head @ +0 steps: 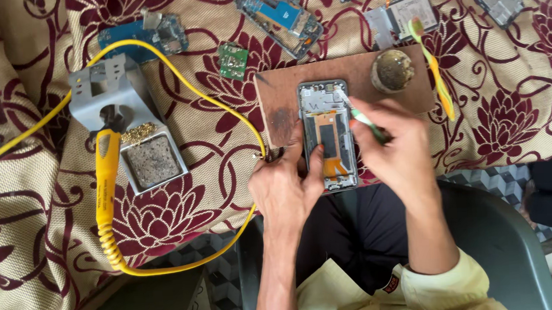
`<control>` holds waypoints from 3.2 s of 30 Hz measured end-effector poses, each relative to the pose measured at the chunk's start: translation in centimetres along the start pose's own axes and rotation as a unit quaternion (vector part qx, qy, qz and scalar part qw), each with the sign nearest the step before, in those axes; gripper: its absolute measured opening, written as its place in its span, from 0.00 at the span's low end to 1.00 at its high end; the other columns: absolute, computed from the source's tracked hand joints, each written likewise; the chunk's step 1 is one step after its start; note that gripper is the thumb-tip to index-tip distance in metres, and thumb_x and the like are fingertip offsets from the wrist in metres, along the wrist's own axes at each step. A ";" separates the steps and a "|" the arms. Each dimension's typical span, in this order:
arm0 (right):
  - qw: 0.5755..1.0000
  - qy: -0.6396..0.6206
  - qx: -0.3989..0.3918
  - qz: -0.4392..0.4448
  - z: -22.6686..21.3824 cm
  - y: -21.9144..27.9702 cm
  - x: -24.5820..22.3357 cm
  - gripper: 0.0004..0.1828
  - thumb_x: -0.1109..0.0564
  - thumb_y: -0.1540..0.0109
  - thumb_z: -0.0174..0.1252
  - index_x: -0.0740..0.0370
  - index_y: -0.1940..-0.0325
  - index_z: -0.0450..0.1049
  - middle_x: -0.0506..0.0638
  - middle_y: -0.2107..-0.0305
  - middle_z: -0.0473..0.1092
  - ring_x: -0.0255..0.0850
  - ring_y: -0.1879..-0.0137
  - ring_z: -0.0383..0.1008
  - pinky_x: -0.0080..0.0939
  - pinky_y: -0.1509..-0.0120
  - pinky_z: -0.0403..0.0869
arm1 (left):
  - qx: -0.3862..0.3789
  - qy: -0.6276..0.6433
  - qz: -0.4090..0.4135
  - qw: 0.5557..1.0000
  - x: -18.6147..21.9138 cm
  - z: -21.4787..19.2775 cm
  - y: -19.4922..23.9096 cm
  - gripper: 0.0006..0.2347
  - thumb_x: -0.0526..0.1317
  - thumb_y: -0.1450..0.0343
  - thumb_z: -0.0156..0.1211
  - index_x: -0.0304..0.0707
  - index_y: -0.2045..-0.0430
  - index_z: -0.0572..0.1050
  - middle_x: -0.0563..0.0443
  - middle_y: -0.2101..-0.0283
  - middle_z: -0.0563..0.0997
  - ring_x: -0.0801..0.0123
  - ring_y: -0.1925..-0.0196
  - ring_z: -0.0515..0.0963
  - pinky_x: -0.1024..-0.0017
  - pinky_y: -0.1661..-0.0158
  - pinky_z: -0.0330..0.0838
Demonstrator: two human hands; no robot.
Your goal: The person cleans the interior of a disassembled mobile phone using a toothbrush and a small screwdriver. They scrub the edges and internal components, then use the screwdriver to scrape residue from the device's frame.
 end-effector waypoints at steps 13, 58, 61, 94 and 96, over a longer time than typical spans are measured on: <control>0.996 0.078 -0.026 -0.043 1.3 -2.8 -2.3 0.14 0.66 0.37 0.60 0.66 0.47 0.79 0.59 0.66 0.76 0.43 0.73 0.77 0.42 0.68 0.75 | -0.010 0.008 0.012 1.000 0.2 -0.3 -0.2 0.19 0.46 0.34 0.67 0.39 0.50 0.82 0.51 0.90 0.74 0.60 0.88 0.74 0.65 0.76 0.72; 0.970 -0.117 0.213 -0.007 -9.2 -4.3 11.3 0.06 0.66 0.25 0.57 0.69 0.44 0.71 0.51 0.64 0.74 0.33 0.61 0.75 0.33 0.55 0.73 | -0.103 0.249 -0.170 0.948 -3.2 -0.2 -0.3 0.22 0.36 0.31 0.67 0.35 0.40 0.75 0.54 0.79 0.79 0.79 0.81 0.72 0.78 0.79 0.64; 0.971 -0.039 0.231 0.053 -11.2 -2.1 15.4 0.11 0.64 0.26 0.61 0.71 0.42 0.70 0.53 0.66 0.73 0.35 0.63 0.70 0.36 0.57 0.67 | -0.075 0.323 -0.171 0.928 -4.0 -0.3 -0.7 0.25 0.34 0.31 0.69 0.30 0.37 0.72 0.52 0.70 0.79 0.79 0.72 0.74 0.80 0.72 0.67; 0.974 -0.185 0.084 0.101 -2.3 4.2 10.4 0.13 0.61 0.27 0.48 0.63 0.40 0.72 0.43 0.71 0.70 0.25 0.70 0.64 0.27 0.69 0.63 | 0.007 0.180 -0.078 0.981 -2.0 -2.4 -1.7 0.51 0.37 0.47 0.82 0.20 0.34 0.49 0.27 0.43 0.73 0.51 0.47 0.81 0.63 0.47 0.76; 0.985 -0.126 0.040 0.111 -0.9 3.6 8.7 0.15 0.61 0.30 0.52 0.63 0.39 0.74 0.44 0.76 0.67 0.26 0.73 0.60 0.29 0.71 0.60 | 0.037 0.136 -0.084 0.986 -1.9 -2.5 -1.6 0.46 0.39 0.44 0.82 0.20 0.35 0.55 0.25 0.46 0.76 0.51 0.49 0.83 0.63 0.48 0.79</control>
Point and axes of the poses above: each hand's wrist, its own y-axis away from the middle knuckle, its own z-axis out of the palm, x = y × z, the point moved 8 cm from there along -y, towards the middle knuckle
